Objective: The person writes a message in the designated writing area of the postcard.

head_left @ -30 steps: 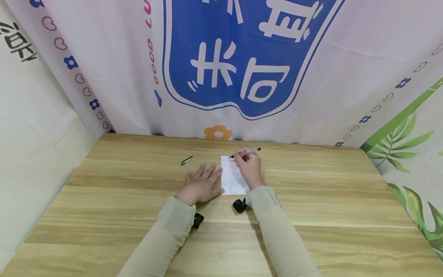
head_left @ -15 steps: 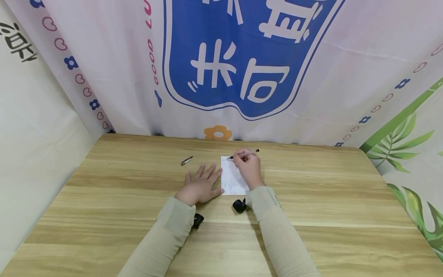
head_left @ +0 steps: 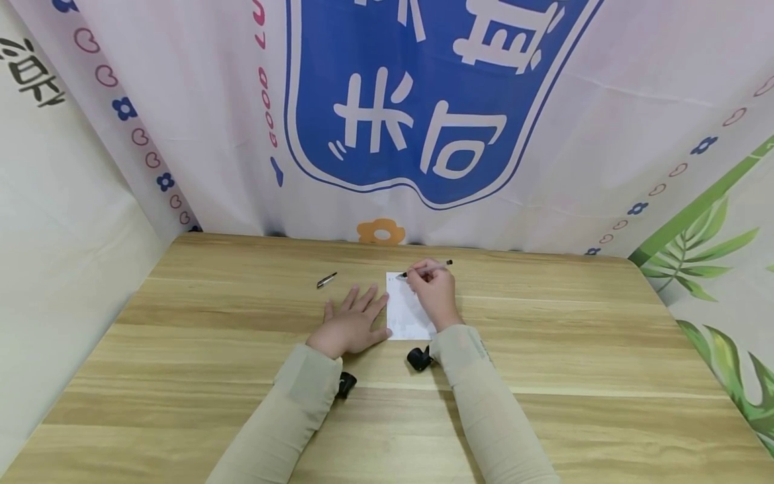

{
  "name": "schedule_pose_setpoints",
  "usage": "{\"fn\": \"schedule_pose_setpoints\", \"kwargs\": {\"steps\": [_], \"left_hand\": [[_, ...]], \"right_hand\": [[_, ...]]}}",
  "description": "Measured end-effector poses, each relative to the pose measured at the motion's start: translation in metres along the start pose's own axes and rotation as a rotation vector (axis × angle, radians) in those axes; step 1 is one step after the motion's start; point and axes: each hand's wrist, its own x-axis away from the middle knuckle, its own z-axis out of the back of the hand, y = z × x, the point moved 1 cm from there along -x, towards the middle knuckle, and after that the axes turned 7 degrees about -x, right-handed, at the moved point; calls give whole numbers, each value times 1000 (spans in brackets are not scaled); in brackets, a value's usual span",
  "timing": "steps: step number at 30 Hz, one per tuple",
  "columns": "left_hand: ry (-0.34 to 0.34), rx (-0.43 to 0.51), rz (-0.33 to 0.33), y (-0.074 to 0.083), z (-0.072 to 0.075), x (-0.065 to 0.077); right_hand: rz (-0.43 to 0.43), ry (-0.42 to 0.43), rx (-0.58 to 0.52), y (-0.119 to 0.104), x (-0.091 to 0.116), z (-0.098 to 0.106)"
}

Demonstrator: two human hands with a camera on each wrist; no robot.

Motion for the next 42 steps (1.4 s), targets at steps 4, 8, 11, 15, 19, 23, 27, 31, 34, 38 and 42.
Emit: {"fn": "schedule_pose_setpoints", "kwargs": {"steps": [4, 8, 11, 15, 19, 23, 27, 31, 34, 38, 42], "left_hand": [[1, 1, 1, 0, 0, 0], [2, 5, 1, 0, 1, 0], [4, 6, -2, 1, 2, 1], [5, 7, -4, 1, 3, 1], [2, 7, -4, 1, 3, 1], [1, 7, -3, 0, 2, 0], [-1, 7, -2, 0, 2, 0], [-5, 9, -2, 0, 2, 1], [-8, 13, -2, 0, 2, 1], [-9, 16, -2, 1, 3, 2], [-9, 18, -2, 1, 3, 3]], "right_hand": [[-13, -1, -7, -1, 0, 0], [-15, -1, -15, 0, 0, 1], [-7, -2, -22, 0, -1, 1], [0, -3, -25, -1, -1, 1], [-1, 2, -24, -1, -1, 1], [-5, 6, -23, -1, -1, 1], [-9, 7, -24, -1, -1, 1], [-15, 7, -28, -1, 0, 1], [-17, 8, -27, -1, 1, 1], [-15, 6, -29, 0, 0, 1], [-12, 2, -30, 1, 0, 1]]}}
